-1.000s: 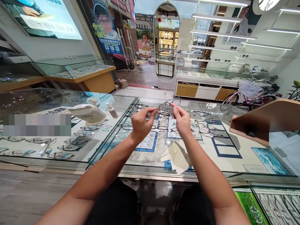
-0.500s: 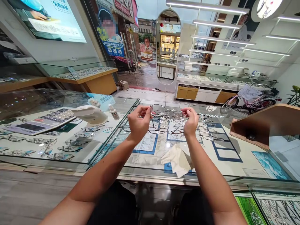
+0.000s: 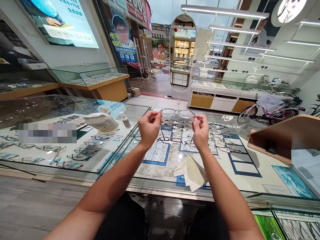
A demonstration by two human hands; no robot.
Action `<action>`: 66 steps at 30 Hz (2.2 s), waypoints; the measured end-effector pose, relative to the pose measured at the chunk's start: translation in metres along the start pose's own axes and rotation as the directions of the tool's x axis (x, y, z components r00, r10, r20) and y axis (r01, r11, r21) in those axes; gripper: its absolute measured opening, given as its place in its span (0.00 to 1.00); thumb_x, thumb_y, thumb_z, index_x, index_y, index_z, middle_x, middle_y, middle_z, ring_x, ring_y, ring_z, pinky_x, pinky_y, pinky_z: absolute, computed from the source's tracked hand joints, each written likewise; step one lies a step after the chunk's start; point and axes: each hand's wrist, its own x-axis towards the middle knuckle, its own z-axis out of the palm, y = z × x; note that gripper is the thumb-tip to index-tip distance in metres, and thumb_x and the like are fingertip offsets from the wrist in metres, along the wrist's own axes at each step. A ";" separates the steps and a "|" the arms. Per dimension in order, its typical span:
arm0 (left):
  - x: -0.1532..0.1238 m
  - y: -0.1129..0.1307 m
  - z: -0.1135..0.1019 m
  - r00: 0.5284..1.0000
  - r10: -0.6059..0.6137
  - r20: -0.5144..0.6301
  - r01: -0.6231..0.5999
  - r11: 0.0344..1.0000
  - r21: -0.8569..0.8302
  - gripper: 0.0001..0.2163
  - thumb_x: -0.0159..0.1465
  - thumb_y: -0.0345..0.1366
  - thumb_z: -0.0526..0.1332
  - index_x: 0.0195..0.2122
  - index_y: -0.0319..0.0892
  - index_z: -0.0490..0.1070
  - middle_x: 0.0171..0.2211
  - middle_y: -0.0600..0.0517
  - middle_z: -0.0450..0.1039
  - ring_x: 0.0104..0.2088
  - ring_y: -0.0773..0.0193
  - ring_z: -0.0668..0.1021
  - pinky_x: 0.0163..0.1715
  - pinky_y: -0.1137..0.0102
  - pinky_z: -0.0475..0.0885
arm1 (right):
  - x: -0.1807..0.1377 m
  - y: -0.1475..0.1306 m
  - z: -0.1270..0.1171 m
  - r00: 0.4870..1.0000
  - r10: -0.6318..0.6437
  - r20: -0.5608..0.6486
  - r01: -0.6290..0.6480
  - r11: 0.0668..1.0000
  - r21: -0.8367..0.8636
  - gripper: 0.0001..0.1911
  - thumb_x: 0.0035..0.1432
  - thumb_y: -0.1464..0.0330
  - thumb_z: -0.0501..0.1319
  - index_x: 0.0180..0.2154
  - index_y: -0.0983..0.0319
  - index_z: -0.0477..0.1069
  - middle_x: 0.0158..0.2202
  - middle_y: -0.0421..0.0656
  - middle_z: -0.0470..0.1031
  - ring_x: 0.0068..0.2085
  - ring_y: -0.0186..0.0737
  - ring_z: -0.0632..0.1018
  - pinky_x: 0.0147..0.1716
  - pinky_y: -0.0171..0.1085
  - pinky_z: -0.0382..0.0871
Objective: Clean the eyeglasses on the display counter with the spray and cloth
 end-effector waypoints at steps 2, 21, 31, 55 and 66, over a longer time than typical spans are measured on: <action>0.002 -0.002 -0.001 0.997 0.072 -0.027 -0.070 0.995 0.068 0.11 0.71 0.45 0.67 0.37 0.43 0.80 0.26 0.54 0.77 0.26 0.67 0.79 0.30 0.72 0.72 | 0.000 0.000 0.001 1.000 -0.027 -0.010 0.026 0.999 -0.033 0.16 0.70 0.52 0.64 0.46 0.55 0.69 0.27 0.33 0.62 0.25 0.33 0.61 0.24 0.35 0.54; 0.069 0.114 0.007 0.803 0.504 -0.319 -0.542 0.840 -0.037 0.04 0.71 0.39 0.69 0.44 0.47 0.81 0.40 0.52 0.81 0.37 0.68 0.81 0.38 0.71 0.78 | 0.063 -0.135 0.019 0.728 -0.679 -0.093 0.547 0.657 -0.520 0.08 0.75 0.64 0.60 0.51 0.55 0.76 0.43 0.43 0.79 0.41 0.41 0.81 0.39 0.43 0.77; 0.072 0.119 -0.014 0.805 0.545 -0.234 -0.560 0.828 0.003 0.04 0.70 0.40 0.71 0.43 0.48 0.82 0.38 0.53 0.81 0.37 0.67 0.82 0.37 0.70 0.80 | 0.042 -0.160 0.022 0.751 -0.646 -0.137 0.478 0.674 -0.563 0.05 0.69 0.65 0.66 0.44 0.55 0.82 0.41 0.42 0.81 0.38 0.43 0.81 0.39 0.45 0.76; 0.083 0.101 -0.004 0.842 0.509 -0.181 -0.513 0.858 0.024 0.04 0.69 0.39 0.72 0.43 0.49 0.85 0.39 0.52 0.83 0.38 0.67 0.84 0.33 0.73 0.80 | 0.060 -0.132 0.018 0.815 -0.562 -0.142 0.400 0.723 -0.563 0.10 0.69 0.59 0.67 0.45 0.57 0.83 0.41 0.45 0.85 0.40 0.44 0.85 0.42 0.46 0.84; 0.082 0.102 -0.002 0.836 0.513 -0.196 -0.520 0.854 0.020 0.03 0.69 0.38 0.72 0.42 0.48 0.85 0.38 0.52 0.83 0.37 0.67 0.84 0.33 0.74 0.80 | 0.064 -0.127 0.015 0.837 -0.529 -0.141 0.383 0.749 -0.540 0.10 0.68 0.60 0.68 0.45 0.57 0.84 0.39 0.44 0.85 0.39 0.44 0.85 0.40 0.45 0.84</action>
